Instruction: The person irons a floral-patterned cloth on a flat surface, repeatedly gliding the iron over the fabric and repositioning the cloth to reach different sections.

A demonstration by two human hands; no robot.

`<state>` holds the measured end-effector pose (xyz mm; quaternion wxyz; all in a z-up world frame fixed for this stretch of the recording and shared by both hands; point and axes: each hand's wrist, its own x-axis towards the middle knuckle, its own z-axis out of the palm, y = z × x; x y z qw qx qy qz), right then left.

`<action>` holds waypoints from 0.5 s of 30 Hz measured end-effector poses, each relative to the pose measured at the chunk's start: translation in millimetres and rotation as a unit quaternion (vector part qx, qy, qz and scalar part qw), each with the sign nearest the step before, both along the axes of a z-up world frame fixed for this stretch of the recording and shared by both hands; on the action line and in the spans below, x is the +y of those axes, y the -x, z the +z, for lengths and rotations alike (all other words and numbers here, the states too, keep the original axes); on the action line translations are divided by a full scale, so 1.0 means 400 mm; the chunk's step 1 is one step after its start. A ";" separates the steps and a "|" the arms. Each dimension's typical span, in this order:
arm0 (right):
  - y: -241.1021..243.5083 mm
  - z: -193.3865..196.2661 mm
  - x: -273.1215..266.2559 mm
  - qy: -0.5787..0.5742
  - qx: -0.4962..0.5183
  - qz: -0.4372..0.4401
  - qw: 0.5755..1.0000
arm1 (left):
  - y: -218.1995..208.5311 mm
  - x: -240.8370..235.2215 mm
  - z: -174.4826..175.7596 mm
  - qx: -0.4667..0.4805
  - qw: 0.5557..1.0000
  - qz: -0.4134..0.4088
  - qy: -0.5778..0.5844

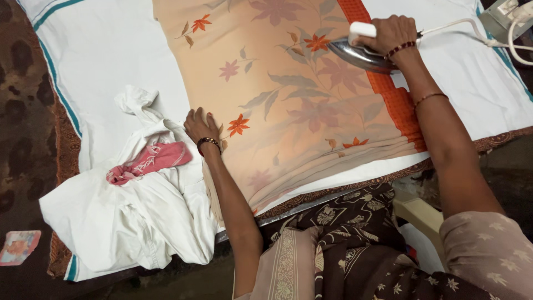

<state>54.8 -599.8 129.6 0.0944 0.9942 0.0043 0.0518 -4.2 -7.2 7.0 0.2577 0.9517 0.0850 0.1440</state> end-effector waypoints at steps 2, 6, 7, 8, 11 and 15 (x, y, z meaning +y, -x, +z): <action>-0.002 -0.001 -0.005 -0.005 -0.004 0.006 1.000 | -0.002 0.001 0.000 -0.014 1.000 0.007 0.010; 0.024 0.014 0.027 -0.015 0.060 0.050 0.997 | -0.002 0.003 0.003 -0.013 0.999 0.032 0.021; 0.036 0.018 0.044 -0.015 0.091 0.054 0.994 | -0.001 0.001 0.006 -0.014 0.999 0.037 0.028; 0.050 0.019 0.067 -0.014 0.123 0.059 0.991 | -0.001 0.001 0.010 -0.015 0.998 0.042 0.035; 0.099 0.030 0.127 -0.010 0.142 0.111 0.984 | 0.000 -0.003 0.022 -0.003 0.997 0.064 0.048; 0.084 0.020 0.213 -0.050 0.164 0.080 0.982 | 0.003 -0.007 0.038 0.007 0.995 0.085 0.045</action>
